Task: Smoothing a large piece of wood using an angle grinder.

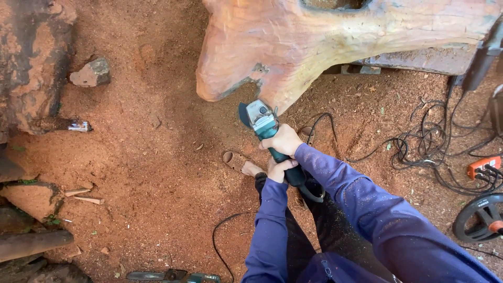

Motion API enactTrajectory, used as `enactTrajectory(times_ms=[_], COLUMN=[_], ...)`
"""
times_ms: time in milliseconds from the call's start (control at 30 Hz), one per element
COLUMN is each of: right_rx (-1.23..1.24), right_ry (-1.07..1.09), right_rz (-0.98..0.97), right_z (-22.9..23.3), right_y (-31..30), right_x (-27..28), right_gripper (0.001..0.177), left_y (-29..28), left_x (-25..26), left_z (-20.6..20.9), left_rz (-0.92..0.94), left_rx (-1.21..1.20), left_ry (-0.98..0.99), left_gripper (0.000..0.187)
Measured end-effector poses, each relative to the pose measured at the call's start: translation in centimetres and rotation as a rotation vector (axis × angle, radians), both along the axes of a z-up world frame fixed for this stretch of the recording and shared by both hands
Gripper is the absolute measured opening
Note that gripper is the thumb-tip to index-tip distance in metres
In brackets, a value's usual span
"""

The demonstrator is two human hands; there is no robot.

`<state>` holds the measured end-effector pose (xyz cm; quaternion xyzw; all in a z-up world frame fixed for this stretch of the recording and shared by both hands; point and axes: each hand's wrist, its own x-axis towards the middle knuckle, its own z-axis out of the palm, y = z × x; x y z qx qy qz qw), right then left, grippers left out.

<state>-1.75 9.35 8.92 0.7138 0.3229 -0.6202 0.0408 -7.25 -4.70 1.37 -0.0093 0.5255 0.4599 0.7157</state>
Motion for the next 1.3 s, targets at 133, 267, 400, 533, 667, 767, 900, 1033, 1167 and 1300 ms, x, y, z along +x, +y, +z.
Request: enactTrajectory(times_ms=[133,267,400,533,667,767,900,1033,1167,1300], right_rx=[-0.002,0.001,0.024,0.037,0.050,0.052,0.066,0.061,0.024,0.027], right_ry=[-0.004,0.022,0.017,0.021,-0.004,-0.005,-0.008,0.028,0.031,0.002], right_rz=[-0.026,0.016,-0.009,-0.015,-0.013,-0.043,-0.111,-0.099,-0.030,-0.027], right_z=[0.9,0.5,-0.8,-1.0,-0.9,-0.1,0.0,-0.2,0.2,1.1], right_y=[0.6,1.2,1.5,2.2,2.5,2.8,2.7,2.6,3.6,4.6], right_x=[-0.4,-0.6,0.2,0.7,1.3,1.7,1.2,0.2,-0.6,-0.3], right_gripper=[0.058,0.064,0.066,0.067,0.066,0.065,0.062,0.061,0.066,0.065], left_y=[0.5,0.7,1.4,2.6,2.8,3.4,3.7,3.3,3.5,4.4], left_x=[-0.1,0.1,0.2,0.4,0.7,1.0,0.1,-0.1,-0.9,-0.8], left_z=[0.2,-0.5,-1.2,-0.5,-1.0,-0.3,0.0,0.7,-0.1,-0.1], left_rz=[-0.020,0.023,-0.014,-0.018,-0.027,-0.047,-0.108,-0.054,-0.002,-0.027], left_rx=[0.013,0.023,0.057,0.070,0.102,0.113,0.129,0.093,0.026,0.050], left_ry=[-0.007,-0.004,-0.014,0.002,0.011,0.009,-0.003,-0.022,-0.050,-0.039], left_gripper=[0.041,0.040,0.043,0.041,0.043,0.043,0.044,0.041,0.040,0.042])
